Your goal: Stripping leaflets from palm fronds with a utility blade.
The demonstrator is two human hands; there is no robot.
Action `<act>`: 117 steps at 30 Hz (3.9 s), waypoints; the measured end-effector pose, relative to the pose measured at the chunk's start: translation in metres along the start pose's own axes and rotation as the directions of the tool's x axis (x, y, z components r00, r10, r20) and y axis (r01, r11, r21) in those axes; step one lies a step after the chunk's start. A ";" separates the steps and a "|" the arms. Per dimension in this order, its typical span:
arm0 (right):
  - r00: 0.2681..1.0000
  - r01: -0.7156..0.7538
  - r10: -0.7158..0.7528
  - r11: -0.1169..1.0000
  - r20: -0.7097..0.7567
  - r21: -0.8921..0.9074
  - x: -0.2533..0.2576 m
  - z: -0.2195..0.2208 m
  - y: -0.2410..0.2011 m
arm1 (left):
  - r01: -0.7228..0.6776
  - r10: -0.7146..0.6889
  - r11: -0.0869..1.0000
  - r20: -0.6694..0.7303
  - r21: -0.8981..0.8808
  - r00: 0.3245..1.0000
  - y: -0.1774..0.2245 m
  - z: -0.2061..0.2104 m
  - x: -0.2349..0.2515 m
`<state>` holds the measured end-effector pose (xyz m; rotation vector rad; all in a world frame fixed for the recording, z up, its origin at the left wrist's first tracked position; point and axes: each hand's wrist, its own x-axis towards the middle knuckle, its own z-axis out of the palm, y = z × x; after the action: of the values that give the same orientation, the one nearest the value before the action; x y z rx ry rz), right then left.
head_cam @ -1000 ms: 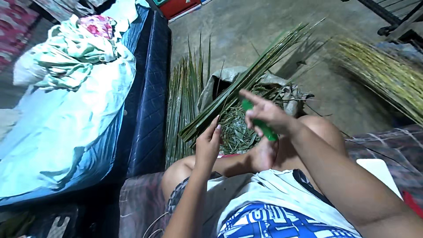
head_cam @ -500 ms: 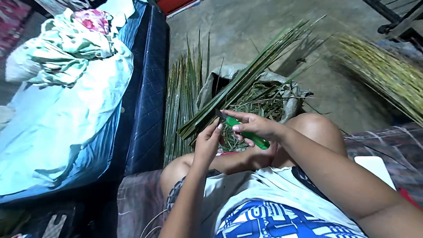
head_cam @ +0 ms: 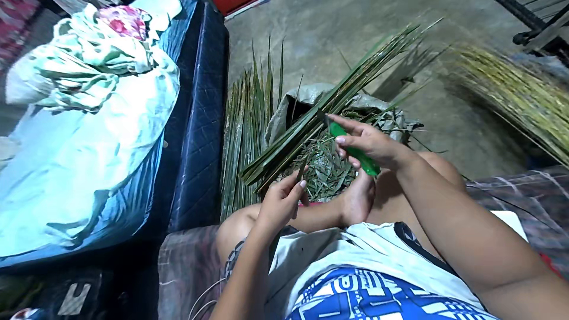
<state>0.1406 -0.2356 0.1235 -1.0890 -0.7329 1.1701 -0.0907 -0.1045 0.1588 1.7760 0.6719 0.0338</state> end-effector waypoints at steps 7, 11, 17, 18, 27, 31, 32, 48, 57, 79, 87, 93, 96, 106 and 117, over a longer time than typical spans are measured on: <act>0.981 0.089 -0.093 0.996 -0.169 -0.032 -0.001 -0.037 -0.008 | 0.033 -0.034 0.999 0.023 0.034 0.999 -0.013 -0.008 -0.023; 0.905 0.137 -0.151 0.988 -0.397 -0.065 0.000 -0.052 -0.013 | -0.003 0.005 0.999 -0.029 0.054 1.000 -0.021 -0.009 -0.031; 0.738 0.195 -0.221 0.974 -0.638 -0.112 0.002 -0.048 -0.009 | 0.022 -0.006 0.993 -0.142 0.112 0.990 -0.026 -0.004 -0.018; 0.772 0.128 -0.207 0.977 -0.601 -0.172 -0.001 -0.038 -0.007 | 0.028 0.000 0.989 -0.183 0.148 0.983 -0.025 0.000 -0.014; 0.971 -0.154 0.236 0.572 -0.018 -0.805 -0.008 0.081 0.019 | 0.185 -0.063 0.897 -0.298 0.401 0.952 -0.012 0.021 0.026; 0.951 -0.240 0.272 0.339 -0.150 -0.910 -0.001 0.096 0.020 | 0.223 -0.085 0.875 -0.318 0.430 0.944 -0.011 0.025 0.032; 0.949 -0.258 0.257 0.297 -0.183 -0.919 0.003 0.094 0.021 | 0.227 -0.082 0.866 -0.322 0.446 0.943 -0.013 0.026 0.033; 0.908 -0.352 0.383 0.470 -0.173 -0.810 0.006 0.086 0.025 | 0.324 -0.192 0.815 -0.304 0.481 0.933 -0.007 0.032 0.042; 0.853 -0.519 0.228 0.272 -0.470 -0.810 0.034 0.052 0.031 | 0.315 -0.167 0.754 -0.295 0.577 0.941 -0.006 0.041 0.038; 0.834 -0.440 -0.102 0.469 -0.542 -0.765 0.028 0.024 0.018 | 0.080 -0.102 0.984 -0.143 -0.156 0.984 -0.008 0.023 0.023; 0.968 -0.234 0.179 0.397 -0.176 -0.887 0.002 0.063 0.016 | 0.097 -0.096 0.995 -0.215 -0.004 0.972 -0.005 0.027 0.022; 0.874 -0.455 0.071 0.464 -0.480 -0.760 0.021 0.026 0.015 | 0.078 -0.007 0.961 -0.259 0.266 0.966 -0.009 0.030 0.015; 0.893 -0.372 -0.002 0.561 -0.451 -0.740 0.016 0.021 0.011 | 0.082 0.003 0.951 -0.274 0.299 0.962 -0.012 0.031 0.016; 0.947 -0.284 0.298 0.951 0.120 -0.122 0.005 0.051 0.029 | 0.113 0.012 0.936 -0.352 0.332 0.936 -0.015 0.033 0.017; 0.963 -0.271 0.268 0.950 -0.041 -0.155 0.007 0.027 0.017 | 0.083 0.028 0.947 -0.336 0.310 0.941 -0.016 0.034 0.015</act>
<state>0.1122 -0.2210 0.1167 -1.3655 -0.6856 1.3461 -0.0732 -0.1245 0.1287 2.0977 0.9945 0.2258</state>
